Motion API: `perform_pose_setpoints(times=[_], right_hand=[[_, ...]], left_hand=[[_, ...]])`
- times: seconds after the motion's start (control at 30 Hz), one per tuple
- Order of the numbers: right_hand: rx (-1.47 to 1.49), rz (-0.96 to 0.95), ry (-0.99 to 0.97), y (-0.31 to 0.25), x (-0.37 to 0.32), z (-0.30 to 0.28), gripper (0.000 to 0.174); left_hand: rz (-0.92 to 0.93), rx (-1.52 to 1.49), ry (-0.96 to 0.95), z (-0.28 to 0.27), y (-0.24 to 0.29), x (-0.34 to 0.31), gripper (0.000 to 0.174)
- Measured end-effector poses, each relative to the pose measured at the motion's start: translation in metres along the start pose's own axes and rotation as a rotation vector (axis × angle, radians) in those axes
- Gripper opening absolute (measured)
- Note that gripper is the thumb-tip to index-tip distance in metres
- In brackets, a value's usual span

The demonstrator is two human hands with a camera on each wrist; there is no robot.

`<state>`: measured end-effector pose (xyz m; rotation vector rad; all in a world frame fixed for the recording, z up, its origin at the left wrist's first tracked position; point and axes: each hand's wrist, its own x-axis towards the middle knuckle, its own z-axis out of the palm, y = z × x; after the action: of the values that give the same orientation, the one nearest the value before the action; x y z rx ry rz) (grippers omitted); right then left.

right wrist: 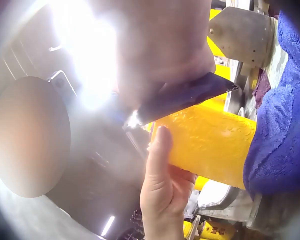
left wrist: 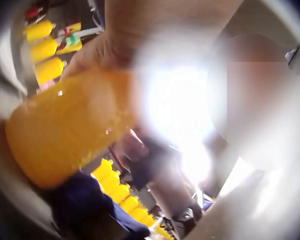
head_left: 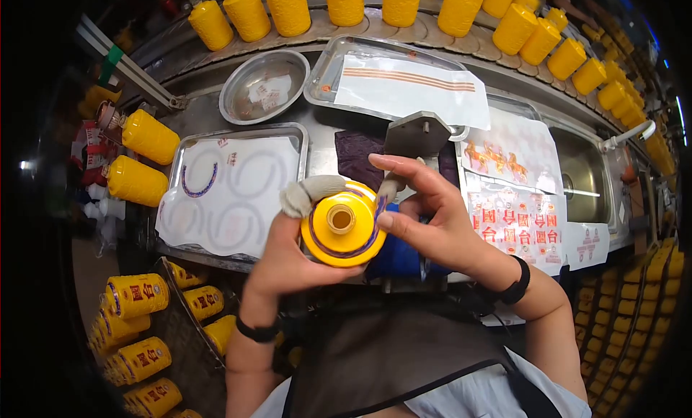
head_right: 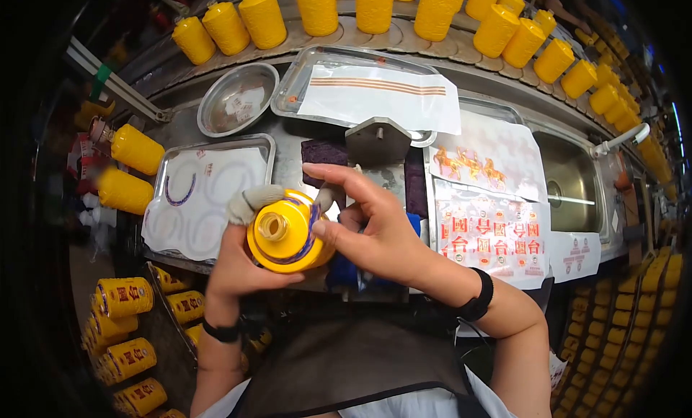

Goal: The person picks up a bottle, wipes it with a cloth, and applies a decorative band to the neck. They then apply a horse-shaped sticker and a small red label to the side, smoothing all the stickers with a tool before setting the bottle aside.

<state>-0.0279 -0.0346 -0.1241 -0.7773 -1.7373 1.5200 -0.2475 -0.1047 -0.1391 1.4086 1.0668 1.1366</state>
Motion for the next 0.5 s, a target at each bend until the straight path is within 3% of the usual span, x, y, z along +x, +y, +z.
perform_pose_setpoints(times=[0.07,0.1,0.2,0.23,0.33,0.37,0.5], right_hand=[[0.098,0.051,0.059,0.001,-0.004,0.004,0.054],[0.146,0.074,0.087,0.001,-0.004,0.005,0.050],[0.154,0.109,0.091,0.004,-0.011,0.005,0.039],[0.135,0.176,0.077,0.002,-0.013,0.003,0.039],[-0.175,-0.005,-0.003,-0.004,-0.012,0.004,0.047],[-0.245,-0.030,-0.041,-0.002,-0.010,0.004,0.057],[-0.038,0.126,-0.072,-0.001,-0.006,0.006,0.054]], left_hand=[[-0.143,-0.199,-0.340,-0.032,0.002,0.018,0.097],[-0.119,-0.160,-0.442,-0.039,0.000,0.026,0.102],[0.062,0.149,-0.427,-0.052,0.011,0.029,0.104],[0.033,0.047,-0.346,-0.048,0.018,0.020,0.094],[-0.109,-0.109,-0.056,-0.030,0.019,-0.007,0.089],[-0.072,-0.065,0.010,-0.021,0.016,-0.011,0.081],[-0.099,-0.148,0.073,-0.012,0.013,-0.013,0.076]])
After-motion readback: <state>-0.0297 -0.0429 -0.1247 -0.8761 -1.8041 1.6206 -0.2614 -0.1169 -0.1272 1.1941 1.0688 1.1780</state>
